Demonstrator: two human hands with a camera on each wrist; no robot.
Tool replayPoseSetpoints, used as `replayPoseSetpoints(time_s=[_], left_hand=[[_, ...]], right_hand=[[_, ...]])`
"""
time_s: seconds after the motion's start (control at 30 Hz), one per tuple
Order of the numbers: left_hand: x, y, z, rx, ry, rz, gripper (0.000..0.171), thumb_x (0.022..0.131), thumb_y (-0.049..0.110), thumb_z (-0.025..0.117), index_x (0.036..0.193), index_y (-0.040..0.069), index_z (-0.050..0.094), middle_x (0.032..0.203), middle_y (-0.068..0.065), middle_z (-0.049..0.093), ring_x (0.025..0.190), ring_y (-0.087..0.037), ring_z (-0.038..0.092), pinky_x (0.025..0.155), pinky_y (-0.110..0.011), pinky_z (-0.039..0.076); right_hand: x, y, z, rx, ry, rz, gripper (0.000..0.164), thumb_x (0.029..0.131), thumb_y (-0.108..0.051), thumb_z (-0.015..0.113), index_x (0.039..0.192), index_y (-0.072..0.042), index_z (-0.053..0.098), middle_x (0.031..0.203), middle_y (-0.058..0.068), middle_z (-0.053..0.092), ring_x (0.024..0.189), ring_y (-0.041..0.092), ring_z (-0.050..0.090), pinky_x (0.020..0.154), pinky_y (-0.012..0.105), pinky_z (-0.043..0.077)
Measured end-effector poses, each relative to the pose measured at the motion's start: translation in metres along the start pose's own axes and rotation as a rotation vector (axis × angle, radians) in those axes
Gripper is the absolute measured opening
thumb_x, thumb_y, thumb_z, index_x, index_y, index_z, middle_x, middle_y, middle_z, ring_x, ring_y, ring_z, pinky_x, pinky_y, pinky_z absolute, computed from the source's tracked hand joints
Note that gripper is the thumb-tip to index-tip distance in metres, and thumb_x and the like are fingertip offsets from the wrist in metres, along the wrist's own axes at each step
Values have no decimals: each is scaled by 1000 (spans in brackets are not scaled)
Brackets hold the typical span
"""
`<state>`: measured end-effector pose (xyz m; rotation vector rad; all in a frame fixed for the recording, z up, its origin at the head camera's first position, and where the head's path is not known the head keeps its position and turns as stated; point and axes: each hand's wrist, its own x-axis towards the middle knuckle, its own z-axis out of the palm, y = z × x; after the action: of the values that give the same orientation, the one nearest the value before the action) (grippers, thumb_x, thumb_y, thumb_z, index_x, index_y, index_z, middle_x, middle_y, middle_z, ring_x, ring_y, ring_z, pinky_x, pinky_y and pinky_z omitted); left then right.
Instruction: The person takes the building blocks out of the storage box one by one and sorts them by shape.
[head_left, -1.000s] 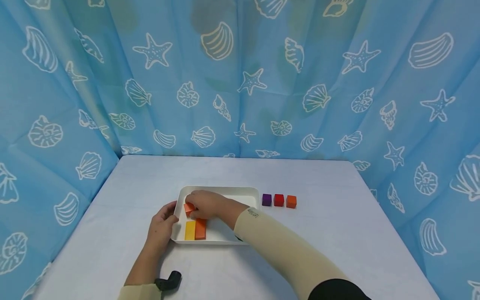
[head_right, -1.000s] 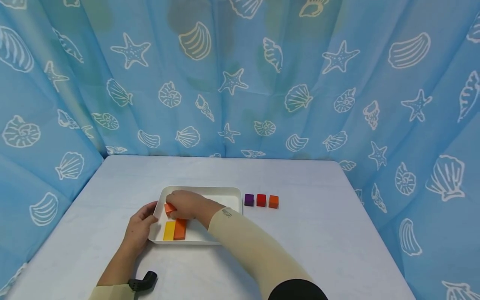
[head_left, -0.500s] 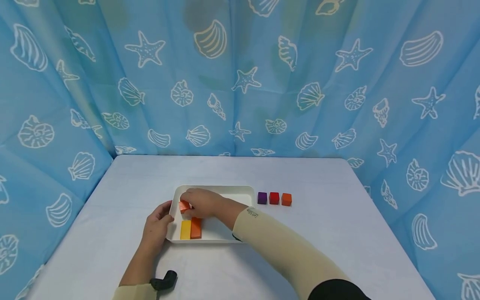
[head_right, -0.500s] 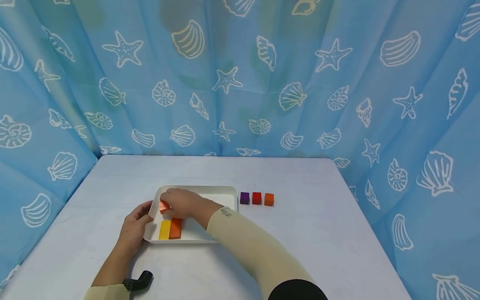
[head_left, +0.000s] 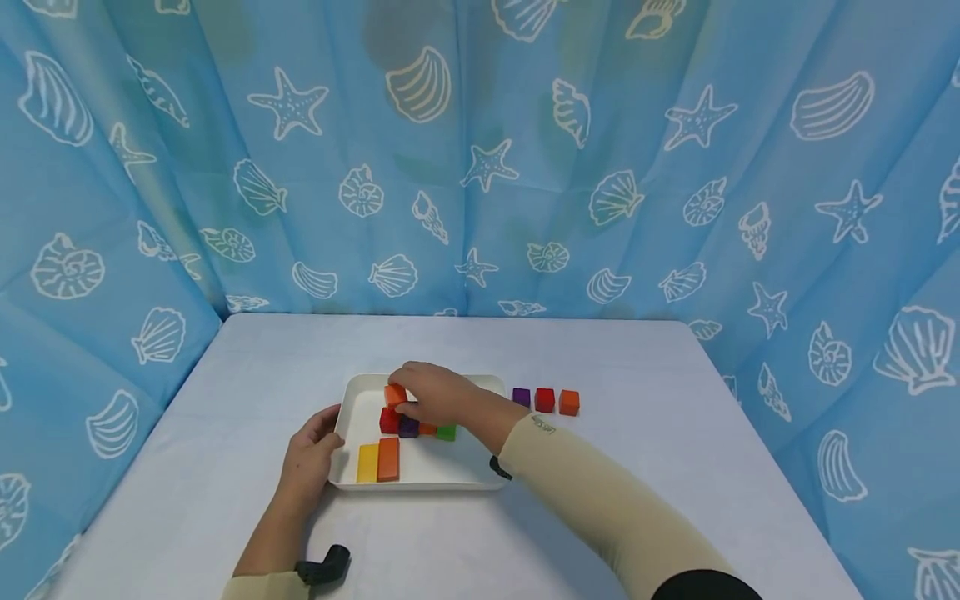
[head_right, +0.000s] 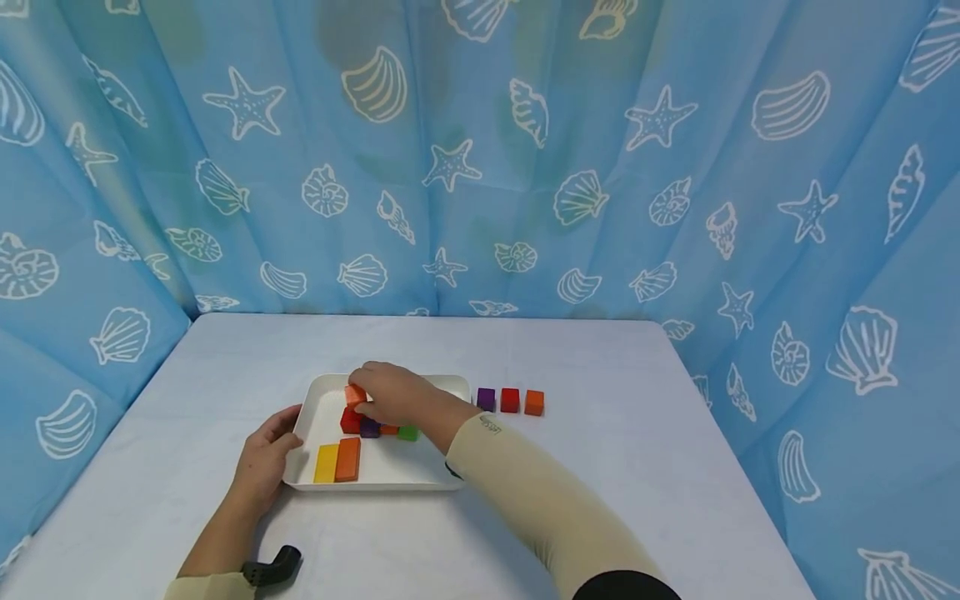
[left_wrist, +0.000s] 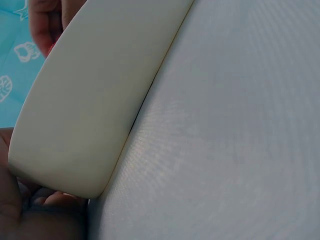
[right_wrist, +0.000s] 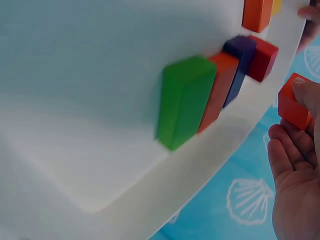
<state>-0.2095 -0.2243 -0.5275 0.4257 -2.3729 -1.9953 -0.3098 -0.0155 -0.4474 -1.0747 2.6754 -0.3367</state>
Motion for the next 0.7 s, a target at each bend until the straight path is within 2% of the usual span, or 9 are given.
replayPoseSetpoints(time_s=[0.3, 0.5, 0.7], left_hand=[[0, -2, 1, -2, 9, 1, 62, 99, 4, 47, 161, 3, 42, 168, -18, 37, 155, -37, 33, 124, -52, 29], [-3, -1, 1, 7, 12, 1, 61, 100, 4, 48, 161, 3, 43, 168, -18, 38, 155, -37, 33, 125, -52, 29], [-2, -1, 1, 2, 7, 7, 61, 99, 2, 46, 160, 2, 42, 167, -19, 38, 155, -37, 33, 125, -53, 29]], right_hand=[[-42, 38, -10, 89, 63, 40, 47, 100, -29, 77, 143, -16, 66, 129, -2, 66, 123, 17, 61, 105, 32, 54], [-74, 70, -10, 155, 168, 87, 42, 99, -22, 77, 140, -13, 68, 127, 2, 66, 123, 28, 62, 104, 38, 55], [-103, 98, -11, 219, 274, 176, 41, 98, -18, 79, 137, -12, 69, 125, 3, 65, 117, 30, 63, 97, 38, 60]])
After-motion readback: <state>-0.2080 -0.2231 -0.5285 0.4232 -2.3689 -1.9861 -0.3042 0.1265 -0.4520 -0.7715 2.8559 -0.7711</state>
